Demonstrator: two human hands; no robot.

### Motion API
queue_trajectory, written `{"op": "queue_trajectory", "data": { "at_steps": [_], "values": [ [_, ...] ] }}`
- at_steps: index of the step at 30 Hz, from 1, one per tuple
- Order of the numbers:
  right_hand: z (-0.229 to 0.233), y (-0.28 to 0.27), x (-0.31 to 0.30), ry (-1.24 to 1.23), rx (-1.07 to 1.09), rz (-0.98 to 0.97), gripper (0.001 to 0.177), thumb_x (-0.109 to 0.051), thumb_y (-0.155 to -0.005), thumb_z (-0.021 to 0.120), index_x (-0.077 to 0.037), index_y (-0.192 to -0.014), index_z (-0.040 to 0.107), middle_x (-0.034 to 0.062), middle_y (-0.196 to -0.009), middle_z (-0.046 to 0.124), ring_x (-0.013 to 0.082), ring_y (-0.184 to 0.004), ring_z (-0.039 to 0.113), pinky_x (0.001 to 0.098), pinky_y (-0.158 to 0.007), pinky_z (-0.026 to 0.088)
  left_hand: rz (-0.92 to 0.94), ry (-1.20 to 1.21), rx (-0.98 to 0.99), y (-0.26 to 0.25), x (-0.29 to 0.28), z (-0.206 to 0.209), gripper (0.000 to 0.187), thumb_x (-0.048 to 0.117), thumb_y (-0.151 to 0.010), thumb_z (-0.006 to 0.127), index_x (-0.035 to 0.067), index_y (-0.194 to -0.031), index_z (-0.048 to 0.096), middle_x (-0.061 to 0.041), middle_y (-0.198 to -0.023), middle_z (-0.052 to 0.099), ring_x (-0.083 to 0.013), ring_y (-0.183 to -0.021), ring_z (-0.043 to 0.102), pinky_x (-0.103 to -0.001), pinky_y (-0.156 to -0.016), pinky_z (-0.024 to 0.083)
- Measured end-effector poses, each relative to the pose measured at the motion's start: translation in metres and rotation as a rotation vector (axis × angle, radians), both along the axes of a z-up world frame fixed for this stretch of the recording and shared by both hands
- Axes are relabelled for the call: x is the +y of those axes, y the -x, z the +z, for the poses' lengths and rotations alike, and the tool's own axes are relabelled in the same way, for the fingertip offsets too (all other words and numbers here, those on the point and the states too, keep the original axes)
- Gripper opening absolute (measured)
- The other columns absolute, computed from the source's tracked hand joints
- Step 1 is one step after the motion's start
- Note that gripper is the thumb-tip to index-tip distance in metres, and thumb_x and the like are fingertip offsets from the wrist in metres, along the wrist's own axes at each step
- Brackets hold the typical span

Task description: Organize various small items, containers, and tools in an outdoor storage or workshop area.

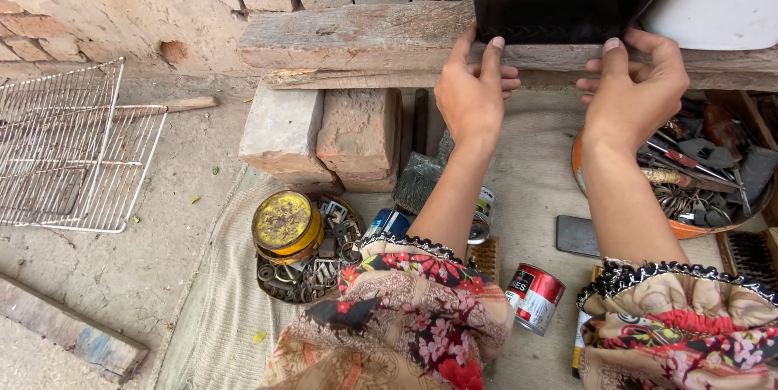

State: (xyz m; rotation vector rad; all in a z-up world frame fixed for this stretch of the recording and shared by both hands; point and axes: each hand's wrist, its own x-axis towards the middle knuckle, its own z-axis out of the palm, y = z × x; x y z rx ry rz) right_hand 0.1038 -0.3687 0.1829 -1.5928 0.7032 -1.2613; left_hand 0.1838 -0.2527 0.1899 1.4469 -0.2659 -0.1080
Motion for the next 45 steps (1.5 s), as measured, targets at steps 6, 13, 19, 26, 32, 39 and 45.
{"op": "queue_trajectory", "data": {
  "at_steps": [6,13,19,26,32,39,45],
  "values": [
    [-0.004,0.001,-0.002,0.009,-0.019,0.037,0.018,-0.008,-0.106,0.069,-0.004,-0.122,0.063,0.0043,-0.083,0.076,0.0089,-0.063,0.072,0.0225,-0.050,0.055,-0.003,-0.031,-0.040,0.000,0.001,-0.004,0.054,0.028,-0.098,0.059,0.015,-0.150,0.051,-0.009,-0.074,0.077,-0.0147,-0.063,0.076,-0.029,-0.058,0.062],
    [-0.011,0.016,0.015,0.032,-0.053,0.119,0.026,-0.007,-0.107,0.068,-0.002,-0.129,0.055,0.0065,-0.084,0.074,0.0115,-0.063,0.070,0.0244,-0.051,0.054,0.011,0.014,-0.125,0.024,0.013,-0.003,0.065,0.027,-0.096,0.062,0.012,-0.156,0.040,-0.010,-0.076,0.077,-0.0177,-0.062,0.077,-0.032,-0.059,0.061],
    [0.000,0.029,0.029,0.048,-0.028,0.120,0.026,-0.008,-0.106,0.066,-0.002,-0.129,0.055,0.0080,-0.083,0.073,0.0126,-0.062,0.070,0.0260,-0.051,0.054,-0.004,-0.007,-0.134,0.042,0.024,-0.001,0.077,0.028,-0.096,0.062,0.012,-0.160,0.023,-0.011,-0.084,0.078,-0.0204,-0.063,0.077,-0.032,-0.062,0.060],
    [0.008,0.048,0.038,0.010,0.052,0.123,0.027,-0.011,-0.104,0.065,-0.001,-0.127,0.056,0.0099,-0.085,0.074,0.0145,-0.064,0.071,0.0277,-0.053,0.056,0.003,-0.042,-0.154,0.059,0.040,0.010,0.074,0.029,-0.097,0.061,0.008,-0.157,0.023,-0.009,-0.084,0.078,-0.0200,-0.065,0.077,-0.033,-0.067,0.058],
    [-0.016,0.063,0.053,-0.131,0.148,0.212,0.029,-0.014,-0.100,0.065,-0.001,-0.125,0.057,0.0129,-0.089,0.074,0.0180,-0.065,0.071,0.0302,-0.052,0.056,0.016,-0.134,-0.154,0.074,0.062,-0.002,0.070,0.031,-0.098,0.059,0.009,-0.155,0.025,-0.007,-0.083,0.078,-0.0206,-0.065,0.077,-0.035,-0.070,0.057],
    [-0.074,0.073,0.067,-0.280,0.356,0.324,0.028,-0.017,-0.096,0.066,-0.002,-0.120,0.063,0.0134,-0.093,0.075,0.0210,-0.070,0.073,0.0335,-0.056,0.059,0.000,-0.291,-0.094,0.084,0.092,-0.041,0.068,0.030,-0.096,0.059,0.011,-0.153,0.028,-0.006,-0.084,0.078,-0.0226,-0.070,0.077,-0.038,-0.074,0.056],
    [-0.115,0.095,0.117,-0.378,0.503,0.351,0.027,-0.017,-0.095,0.067,-0.003,-0.118,0.067,0.0127,-0.097,0.076,0.0202,-0.074,0.074,0.0332,-0.062,0.061,-0.042,-0.465,-0.137,0.100,0.121,-0.097,0.056,0.024,-0.094,0.062,0.013,-0.145,0.042,-0.009,-0.092,0.077,-0.0322,-0.090,0.074,-0.046,-0.083,0.053]
  ]
}}
